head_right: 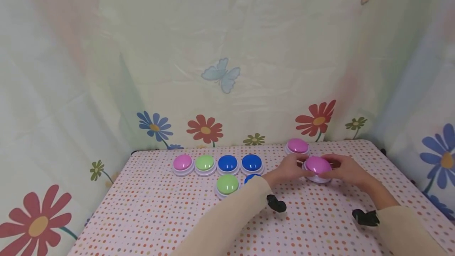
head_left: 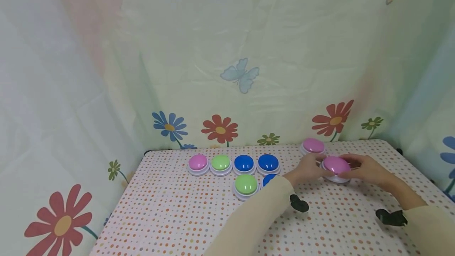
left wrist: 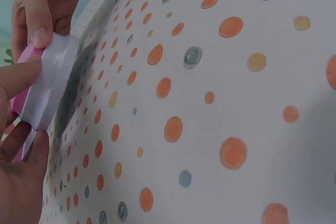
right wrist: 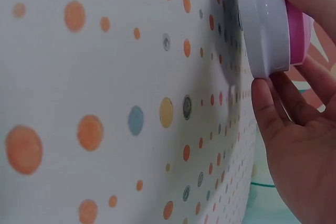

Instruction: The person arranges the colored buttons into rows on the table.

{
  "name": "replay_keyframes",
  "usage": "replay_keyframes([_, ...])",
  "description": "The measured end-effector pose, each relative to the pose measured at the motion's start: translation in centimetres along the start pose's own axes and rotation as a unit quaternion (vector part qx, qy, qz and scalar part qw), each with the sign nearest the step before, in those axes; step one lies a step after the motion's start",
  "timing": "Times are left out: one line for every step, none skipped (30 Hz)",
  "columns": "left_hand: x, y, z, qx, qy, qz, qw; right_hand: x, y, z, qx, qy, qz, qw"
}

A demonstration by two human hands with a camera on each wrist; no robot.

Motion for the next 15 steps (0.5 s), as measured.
replay_keyframes([0.0,0.0,0.1,0.003,0.0,0.001,1.0,0.1,0.0,0.2,-0.001,-0.002,0.0,1.0])
replay_keyframes([-0.1,0.0,0.1,0.007,0.0,0.002,1.0,0.1,0.1,0.3,-0.003,-0.003,0.002,1.0])
replay_keyframes([-0.2,0.1,0.1,0.007,0.002,0.003,1.0,0.2,0.1,0.5,-0.004,-0.005,0.003,1.0])
replay_keyframes([-0.3,0.2,0.1,0.01,0.001,0.004,0.9999,0.2,0.2,0.7,-0.004,-0.005,0.002,1.0])
replay_keyframes([-0.4,0.2,0.1,0.013,0.001,0.004,0.9999,0.3,0.2,0.9,-0.004,-0.005,0.002,1.0])
replay_keyframes([-0.5,0.3,0.0,0.016,0.001,0.004,0.9999,0.3,0.3,1.1,-0.004,-0.006,0.003,1.0])
replay_keyframes([-0.7,0.4,0.0,0.018,0.003,0.005,0.9998,0.4,0.5,1.3,-0.004,-0.007,0.003,1.0])
replay_keyframes([-0.9,0.6,-0.1,0.022,0.0,0.006,0.9997,0.4,0.6,1.6,-0.004,-0.007,0.002,1.0])
replay_keyframes([-1.1,0.7,-0.3,0.026,-0.001,0.007,0.9996,0.5,0.8,1.9,-0.005,-0.006,0.002,1.0])
replay_keyframes([-1.3,0.9,-0.4,0.031,-0.005,0.008,0.9995,0.5,0.9,2.3,-0.006,-0.007,0.002,1.0])
replay_keyframes([-1.5,1.1,-0.4,0.035,-0.006,0.011,0.9993,0.7,1.1,2.7,-0.007,-0.007,0.003,1.0])
replay_keyframes([-1.7,1.4,-0.5,0.038,-0.01,0.015,0.9991,0.8,1.3,3.1,-0.01,-0.009,0.004,1.0])
replay_keyframes([-2.0,1.6,-0.6,0.043,-0.014,0.018,0.9988,0.9,1.4,3.6,-0.014,-0.009,0.005,1.0])
replay_keyframes([-2.4,1.9,-0.6,0.047,-0.016,0.022,0.9985,1.0,1.5,4.1,-0.018,-0.009,0.005,1.0])
replay_keyframes([-2.7,2.2,-0.7,0.051,-0.017,0.026,0.9982,1.1,1.6,4.6,-0.023,-0.01,0.005,1.0])
Point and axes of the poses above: each hand's wrist, its own y-axis away from the middle knuckle, its own x-axis out of the palm, z = x × y, the point moved 9 cm from there along -y, towards the middle knuckle, and after that the axes turned 15 degrees about -y, right-handed, at the moved point
